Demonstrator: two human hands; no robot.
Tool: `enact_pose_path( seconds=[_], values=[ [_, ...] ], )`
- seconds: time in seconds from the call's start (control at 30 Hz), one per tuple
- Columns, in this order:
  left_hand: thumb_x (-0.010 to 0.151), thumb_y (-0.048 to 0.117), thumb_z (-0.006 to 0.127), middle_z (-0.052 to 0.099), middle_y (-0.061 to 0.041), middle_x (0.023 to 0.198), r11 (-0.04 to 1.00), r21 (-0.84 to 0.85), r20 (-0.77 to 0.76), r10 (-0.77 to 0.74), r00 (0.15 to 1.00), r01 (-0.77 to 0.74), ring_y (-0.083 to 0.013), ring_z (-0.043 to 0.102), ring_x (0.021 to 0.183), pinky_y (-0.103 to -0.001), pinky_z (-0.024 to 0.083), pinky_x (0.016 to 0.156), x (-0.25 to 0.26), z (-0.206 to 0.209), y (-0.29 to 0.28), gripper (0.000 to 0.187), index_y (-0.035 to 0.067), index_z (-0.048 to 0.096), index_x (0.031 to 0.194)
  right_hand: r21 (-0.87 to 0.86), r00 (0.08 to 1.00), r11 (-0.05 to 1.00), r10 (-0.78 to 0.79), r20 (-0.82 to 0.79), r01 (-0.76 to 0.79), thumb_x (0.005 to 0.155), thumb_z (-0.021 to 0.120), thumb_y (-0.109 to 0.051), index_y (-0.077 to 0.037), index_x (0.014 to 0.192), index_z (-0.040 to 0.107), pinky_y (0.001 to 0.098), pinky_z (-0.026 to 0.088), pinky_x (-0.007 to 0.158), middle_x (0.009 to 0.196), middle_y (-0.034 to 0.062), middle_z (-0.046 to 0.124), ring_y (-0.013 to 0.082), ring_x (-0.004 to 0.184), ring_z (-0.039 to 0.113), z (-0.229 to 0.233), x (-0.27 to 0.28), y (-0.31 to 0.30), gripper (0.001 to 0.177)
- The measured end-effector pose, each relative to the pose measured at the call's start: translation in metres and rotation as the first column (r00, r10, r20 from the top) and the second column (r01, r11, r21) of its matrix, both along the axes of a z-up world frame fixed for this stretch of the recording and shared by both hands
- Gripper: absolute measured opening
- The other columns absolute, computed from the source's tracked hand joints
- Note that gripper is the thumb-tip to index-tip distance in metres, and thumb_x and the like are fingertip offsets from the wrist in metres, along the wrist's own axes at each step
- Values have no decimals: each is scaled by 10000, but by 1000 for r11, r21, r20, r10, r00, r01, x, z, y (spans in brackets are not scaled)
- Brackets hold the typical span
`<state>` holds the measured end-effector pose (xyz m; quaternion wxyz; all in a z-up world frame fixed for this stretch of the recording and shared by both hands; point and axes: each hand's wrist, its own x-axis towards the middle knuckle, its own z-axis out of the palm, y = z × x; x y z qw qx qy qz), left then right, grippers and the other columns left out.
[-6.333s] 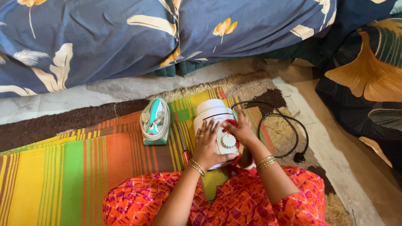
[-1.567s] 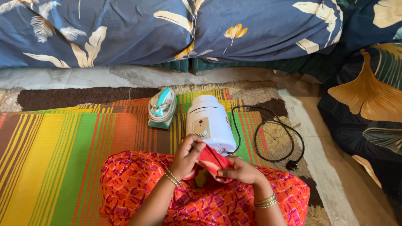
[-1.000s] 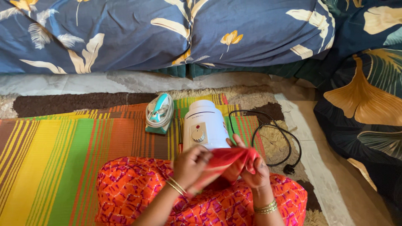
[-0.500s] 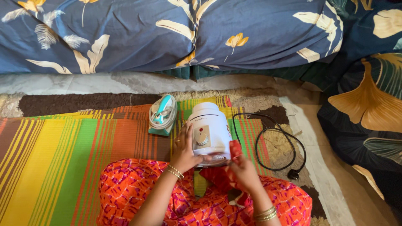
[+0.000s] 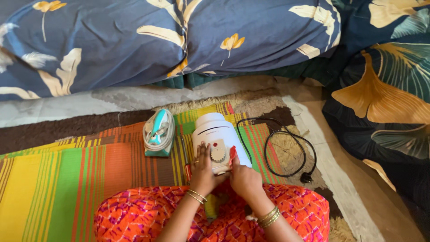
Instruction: The person sits on a mat and wipes the exterior of a white cylindrical appliance with a red cloth. They rotate the appliance to clean the bottom vent and sides, then flip it to wipe the top and front control panel.
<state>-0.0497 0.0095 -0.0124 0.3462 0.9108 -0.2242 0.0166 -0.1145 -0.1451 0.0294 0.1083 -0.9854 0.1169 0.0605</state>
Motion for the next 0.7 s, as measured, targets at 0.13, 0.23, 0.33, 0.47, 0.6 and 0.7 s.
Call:
enact_pose_path(
  seconds=[0.13, 0.23, 0.33, 0.47, 0.6, 0.7],
  values=[
    [608, 526, 907, 235, -235, 1637, 999, -1, 18, 36, 999, -36, -360, 235, 1525, -573, 236, 1170, -5, 12, -12, 1269, 37, 223, 1558, -41, 1000, 999, 4, -5, -5, 890, 573, -224, -27, 1445, 441, 523, 575, 634, 799, 155, 732, 386, 732, 723, -4, -11, -1, 604],
    [555, 532, 921, 246, -240, 1624, 999, -6, -4, 34, 999, -34, -367, 240, 1512, -594, 235, 1150, -4, 19, -15, 1303, 28, 232, 1539, -115, 998, 993, 15, -60, -22, 844, 588, -218, 6, 1468, 397, 490, 587, 616, 779, 157, 731, 384, 724, 718, -10, -32, 4, 690],
    [590, 550, 920, 278, -259, 1604, 998, -54, 58, 43, 997, -40, -385, 266, 1497, -609, 252, 1134, -6, 21, -16, 1258, 23, 267, 1527, -150, 998, 989, -8, -62, -1, 855, 551, -191, 23, 1480, 388, 468, 593, 590, 779, 145, 724, 357, 704, 720, -22, -40, 4, 681],
    [596, 535, 914, 302, -247, 1604, 998, -55, 66, 42, 997, -39, -375, 292, 1497, -600, 270, 1144, -7, 21, -19, 1231, 32, 292, 1531, -148, 999, 989, 2, 37, 4, 922, 497, -193, 20, 1380, 495, 476, 575, 575, 777, 137, 710, 343, 663, 715, -42, -28, -17, 505],
    [633, 524, 903, 306, -248, 1607, 997, -46, 122, 68, 990, -63, -382, 294, 1495, -595, 278, 1135, -7, 17, -19, 1187, 34, 304, 1533, -54, 991, 992, -119, -55, 116, 976, 480, -228, -16, 1224, 595, 473, 564, 596, 795, 148, 699, 352, 703, 706, -47, -11, -46, 346],
    [651, 534, 882, 312, -237, 1612, 996, -39, 130, 90, 987, -86, -371, 299, 1498, -590, 289, 1137, -7, 14, -19, 1167, 42, 309, 1540, -186, 999, 982, 22, 39, -14, 916, 522, -256, -58, 1146, 602, 473, 575, 582, 817, 139, 705, 336, 686, 717, -46, -29, -34, 314]
  ],
)
